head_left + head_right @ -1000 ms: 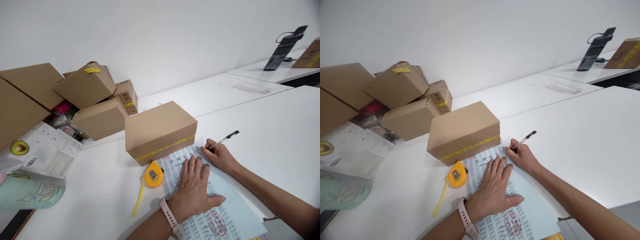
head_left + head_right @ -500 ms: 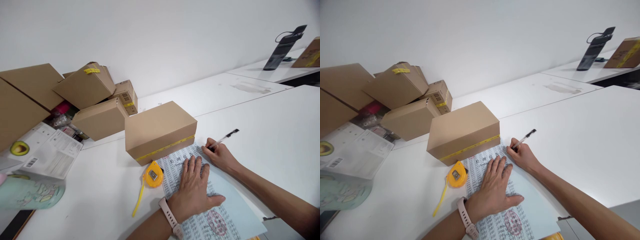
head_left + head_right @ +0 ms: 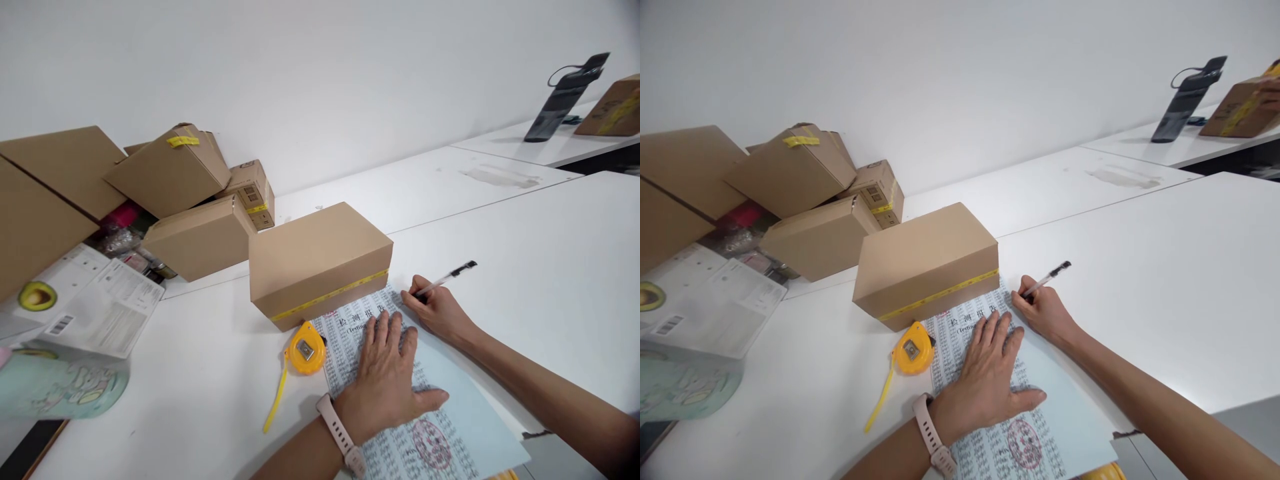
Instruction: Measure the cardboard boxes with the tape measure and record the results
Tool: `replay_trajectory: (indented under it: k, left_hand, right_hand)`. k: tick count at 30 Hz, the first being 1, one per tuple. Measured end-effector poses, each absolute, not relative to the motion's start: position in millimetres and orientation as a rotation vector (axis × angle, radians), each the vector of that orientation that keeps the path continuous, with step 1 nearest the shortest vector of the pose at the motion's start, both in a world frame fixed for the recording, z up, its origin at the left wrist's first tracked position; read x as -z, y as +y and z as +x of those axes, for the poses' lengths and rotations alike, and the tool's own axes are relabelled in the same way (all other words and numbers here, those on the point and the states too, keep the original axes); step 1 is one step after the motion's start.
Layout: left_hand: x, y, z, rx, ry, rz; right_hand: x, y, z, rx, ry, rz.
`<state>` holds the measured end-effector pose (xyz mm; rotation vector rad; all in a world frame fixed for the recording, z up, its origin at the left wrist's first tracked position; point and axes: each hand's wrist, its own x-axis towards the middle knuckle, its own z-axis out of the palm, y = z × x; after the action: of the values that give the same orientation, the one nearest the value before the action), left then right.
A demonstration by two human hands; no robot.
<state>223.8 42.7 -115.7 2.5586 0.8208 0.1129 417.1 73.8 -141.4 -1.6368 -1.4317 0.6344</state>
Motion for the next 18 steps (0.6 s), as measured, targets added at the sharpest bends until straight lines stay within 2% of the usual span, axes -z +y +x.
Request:
replay_trajectory:
  k: [18]
  left_hand:
    - [117.6, 42.4, 223.7, -0.113, 0.823, 2.565]
  right_hand:
    - [144.2, 73.3, 419.2, -0.693, -1.401, -1.648]
